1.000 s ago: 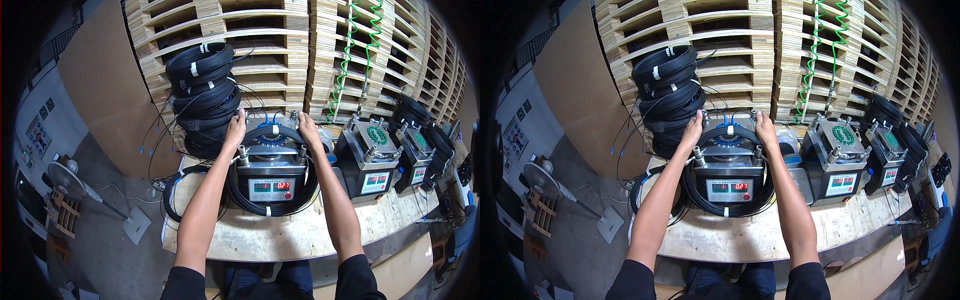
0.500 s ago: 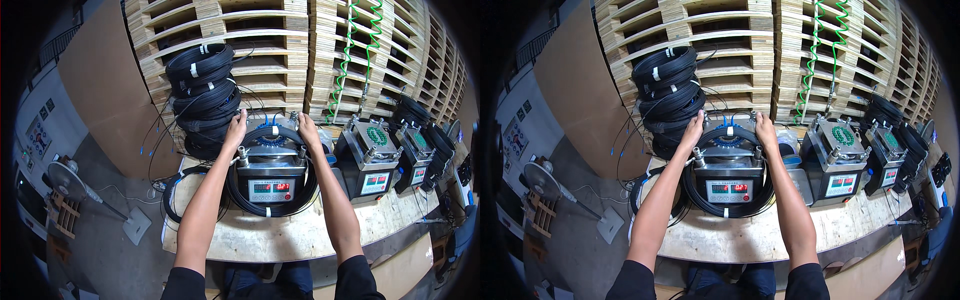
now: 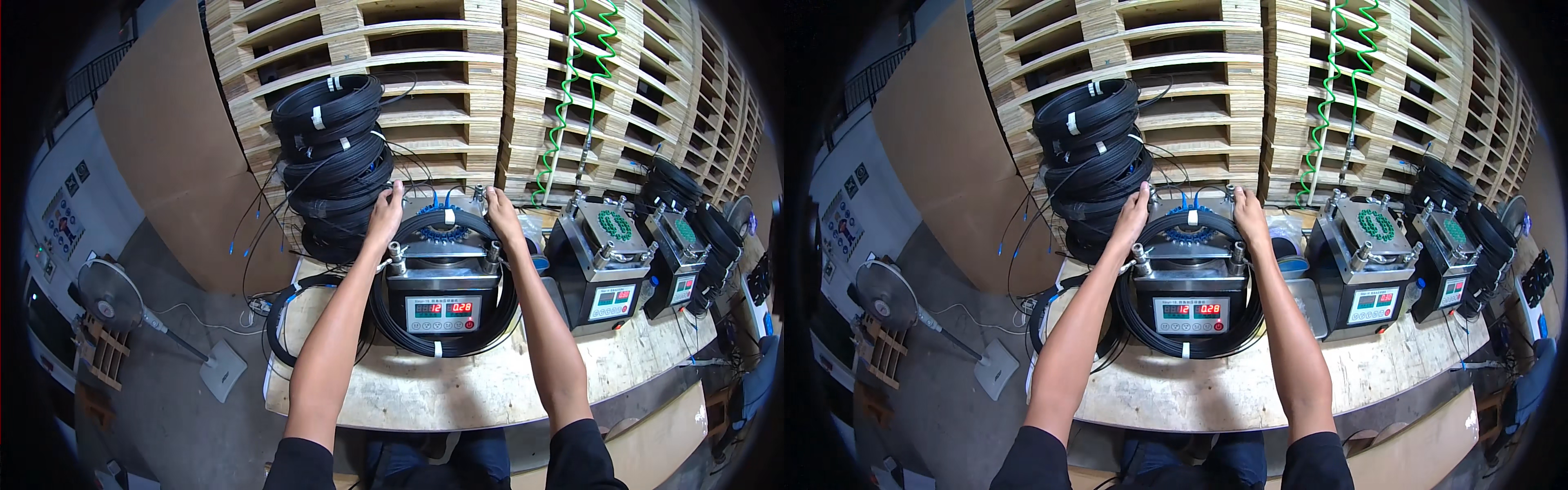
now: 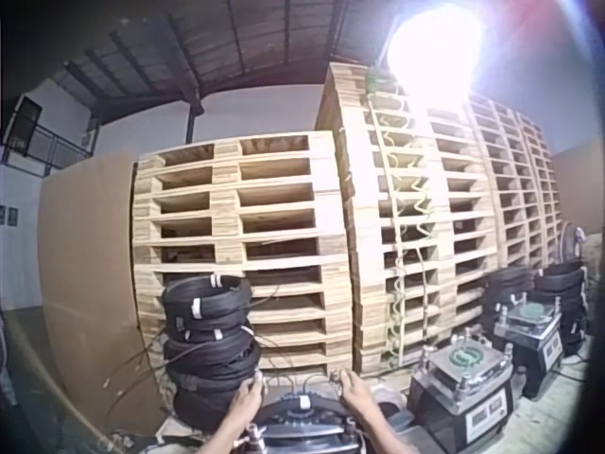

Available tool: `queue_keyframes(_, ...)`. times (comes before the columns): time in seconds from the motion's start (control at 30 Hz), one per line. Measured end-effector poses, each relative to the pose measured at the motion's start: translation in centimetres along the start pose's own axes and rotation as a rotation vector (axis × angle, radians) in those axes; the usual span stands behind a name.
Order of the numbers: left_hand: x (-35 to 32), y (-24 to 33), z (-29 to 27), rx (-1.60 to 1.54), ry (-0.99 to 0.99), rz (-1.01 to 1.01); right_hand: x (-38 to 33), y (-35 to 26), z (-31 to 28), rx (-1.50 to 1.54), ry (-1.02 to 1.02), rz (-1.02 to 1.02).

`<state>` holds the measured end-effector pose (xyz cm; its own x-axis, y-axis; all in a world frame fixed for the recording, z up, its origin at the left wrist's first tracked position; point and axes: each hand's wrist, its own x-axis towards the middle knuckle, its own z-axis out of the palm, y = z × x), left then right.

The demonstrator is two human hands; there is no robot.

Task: Operator loads wire component into heat/processing chamber, secures top cover, and aligns finished rolled coils onto test jigs.

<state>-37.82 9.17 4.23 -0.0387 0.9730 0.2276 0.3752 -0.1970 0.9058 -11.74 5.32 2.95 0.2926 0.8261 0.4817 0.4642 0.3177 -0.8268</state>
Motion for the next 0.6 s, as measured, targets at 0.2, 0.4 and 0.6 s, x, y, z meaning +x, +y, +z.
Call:
queue_keyframes(0.2, 0.8, -0.9, 0.3, -0.034, -0.025, 0.014, -0.3, -0.9, -0.3, -0.084, -0.003, 0.028)
queue_keyframes(0.4, 0.4, -0.4, -0.3, -0.016, -0.075, -0.031, 0.2, -0.4, -0.4, -0.087, -0.092, 0.095)
queue_keyframes(0.6, 0.3, 0.0, -0.3, -0.008, -0.058, -0.101, 0.0, 0.2, 0.4, 0.118, -0.022, -0.006)
